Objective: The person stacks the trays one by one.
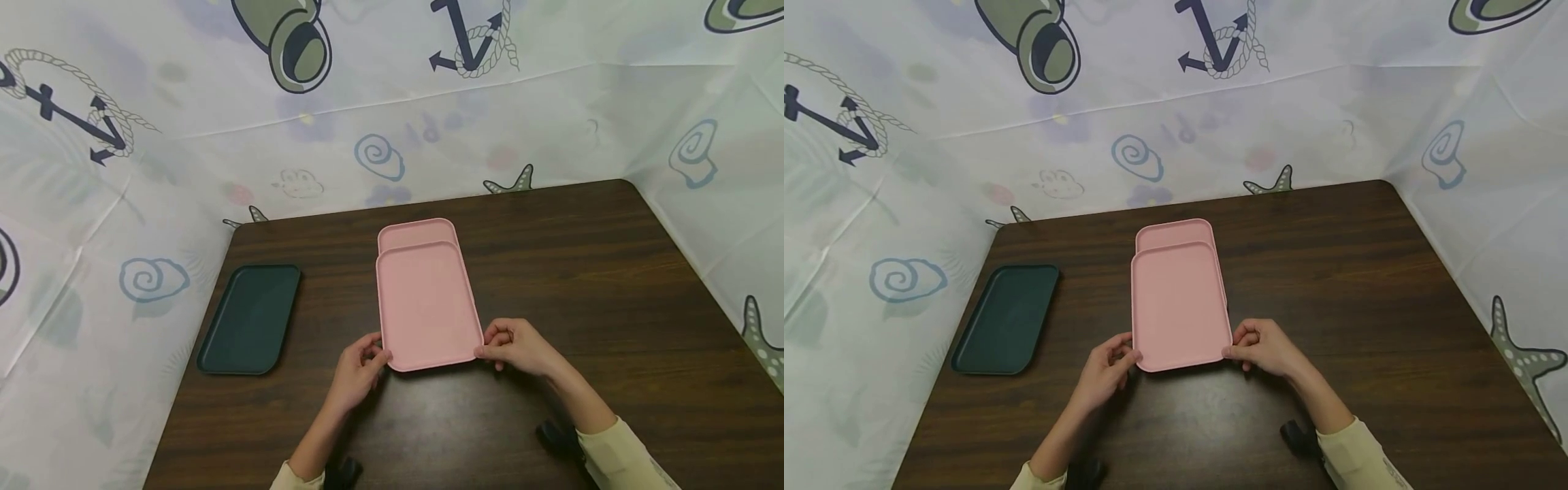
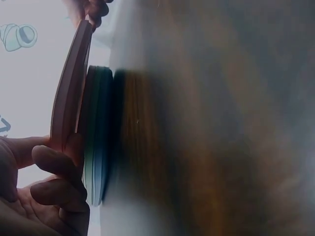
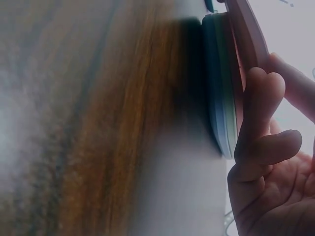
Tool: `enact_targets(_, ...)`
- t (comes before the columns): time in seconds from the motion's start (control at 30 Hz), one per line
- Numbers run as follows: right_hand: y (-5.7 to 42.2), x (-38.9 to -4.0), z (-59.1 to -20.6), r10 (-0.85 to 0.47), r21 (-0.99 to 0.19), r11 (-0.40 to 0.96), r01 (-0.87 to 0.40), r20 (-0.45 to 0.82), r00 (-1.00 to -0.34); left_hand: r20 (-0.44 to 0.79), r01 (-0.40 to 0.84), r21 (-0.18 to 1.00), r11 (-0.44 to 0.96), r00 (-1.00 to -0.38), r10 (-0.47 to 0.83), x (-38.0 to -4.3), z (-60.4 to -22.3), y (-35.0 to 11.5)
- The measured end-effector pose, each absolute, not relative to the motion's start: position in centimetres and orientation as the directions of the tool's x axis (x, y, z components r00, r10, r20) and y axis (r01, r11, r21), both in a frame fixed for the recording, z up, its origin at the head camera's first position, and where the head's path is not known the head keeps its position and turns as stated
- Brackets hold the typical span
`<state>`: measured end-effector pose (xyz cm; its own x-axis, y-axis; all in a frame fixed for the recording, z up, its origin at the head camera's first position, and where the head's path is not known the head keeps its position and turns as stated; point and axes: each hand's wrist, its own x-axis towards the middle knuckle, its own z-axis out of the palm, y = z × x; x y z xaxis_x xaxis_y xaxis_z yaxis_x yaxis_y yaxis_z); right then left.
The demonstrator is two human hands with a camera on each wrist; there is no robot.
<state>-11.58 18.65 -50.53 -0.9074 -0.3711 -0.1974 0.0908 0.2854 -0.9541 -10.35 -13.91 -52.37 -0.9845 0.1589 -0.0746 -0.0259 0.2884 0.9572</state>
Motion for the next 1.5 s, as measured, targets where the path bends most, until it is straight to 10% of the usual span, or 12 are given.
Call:
enact_targets(0.8,17.4,-14.1,-51.0,-0.195,-0.931,0.35,0.103,-0.18,-0.964,0.251,0.221,0.656,0.722,-0.966,0.068,-13.4,-52.0,-13.2)
enact_targets(1.5,16.2,-15.3,-50.6,-0.028,-0.913,0.398,0.086,-0.106,-0.994,0.256,0.251,0.599,0.76,-0.96,0.115,-16.3,-51.4,-13.0)
